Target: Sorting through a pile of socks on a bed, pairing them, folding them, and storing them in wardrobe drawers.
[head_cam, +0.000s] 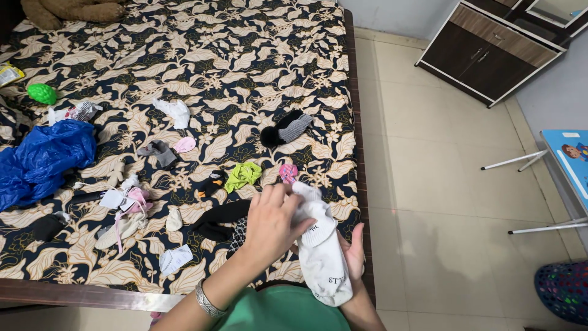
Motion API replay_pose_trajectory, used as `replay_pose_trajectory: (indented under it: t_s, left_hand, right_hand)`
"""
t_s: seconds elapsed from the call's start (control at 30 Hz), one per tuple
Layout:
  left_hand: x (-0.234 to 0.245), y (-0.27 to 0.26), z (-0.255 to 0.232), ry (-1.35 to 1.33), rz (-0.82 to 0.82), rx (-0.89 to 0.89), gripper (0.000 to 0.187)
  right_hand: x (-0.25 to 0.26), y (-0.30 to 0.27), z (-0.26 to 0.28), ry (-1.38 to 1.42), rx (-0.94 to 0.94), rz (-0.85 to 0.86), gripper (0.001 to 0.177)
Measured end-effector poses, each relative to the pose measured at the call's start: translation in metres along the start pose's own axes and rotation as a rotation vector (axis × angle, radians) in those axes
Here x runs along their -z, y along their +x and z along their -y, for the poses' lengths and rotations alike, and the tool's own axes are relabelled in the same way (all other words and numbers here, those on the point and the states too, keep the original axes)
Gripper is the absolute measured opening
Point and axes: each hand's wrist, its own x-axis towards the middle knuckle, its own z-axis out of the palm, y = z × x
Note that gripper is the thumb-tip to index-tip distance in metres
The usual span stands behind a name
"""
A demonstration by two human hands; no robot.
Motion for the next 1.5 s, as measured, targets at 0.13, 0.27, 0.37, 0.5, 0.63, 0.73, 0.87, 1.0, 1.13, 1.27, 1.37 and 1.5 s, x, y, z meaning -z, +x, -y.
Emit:
replay_pose_trajectory:
  t_s: [0.13,0.27,0.37,0.5,0.63,0.73,0.87,1.0,1.13,1.27,1.37,1.5]
  left_hand:
    - [-0.011,-0.013,0.001,0.026,0.137,-0.065,0.041]
    - [-0.019,-0.040,-0.009,-0.010,0.253,-0.445,0.028]
    - [-0.002,-0.040,-0.027,-0.034,0.259,-0.622,0.034]
    - [-0.013,-0.047,-0.012,-0.349,0.250,-0.532,0.024]
    - [-0.011,-0.037,-0.010,-0.431,0.295,-0.162,0.023]
    - [-0.002,-0.026,-0.019,-0.397,0.257,0.033,0.037]
    - [-0.015,-0.038,-0.019,-0.299,0.320,0.082,0.039]
    - [-0.034,-0.065,-0.015,-0.121,0.325,-0.103,0.035]
    - [-0.022,-0.061,-0.016,-0.009,0.351,-0.635,0.033]
    - [0.007,-0.034,-0.031,-0.314,0.336,-0.639,0.062]
    - [0.004,-0.033,-0.029,-0.188,0.296,-0.728,0.059]
    - [-0.019,-0.043,-0.009,-0.120,0.205,-0.770,0.038]
  right_hand:
    - [0.034,-0.004,0.003,-0.009,-0.025,-0.054,0.101]
    - [0.040,-0.005,0.008,0.074,-0.032,0.020,0.099]
    - [-0.020,0.004,0.007,-0.127,0.000,-0.189,0.109]
    - [0.005,-0.005,0.012,-0.116,-0.025,-0.142,0.110]
    - [0.029,-0.009,0.010,-0.017,-0.026,-0.038,0.107]
    - [0.021,-0.006,0.008,-0.054,-0.019,-0.117,0.106]
    - [0.040,-0.008,0.009,-0.106,0.014,-0.157,0.103]
    - [0.025,-0.005,0.007,-0.133,0.117,-0.272,0.101]
    - [0.001,0.001,0.011,-0.087,0.160,-0.077,0.100]
    - [-0.007,0.001,0.013,-0.071,0.305,-0.212,0.097]
    - [0.009,0.000,0.016,0.006,0.333,-0.170,0.098]
    - [0.034,-0.008,0.016,0.096,0.217,-0.013,0.092]
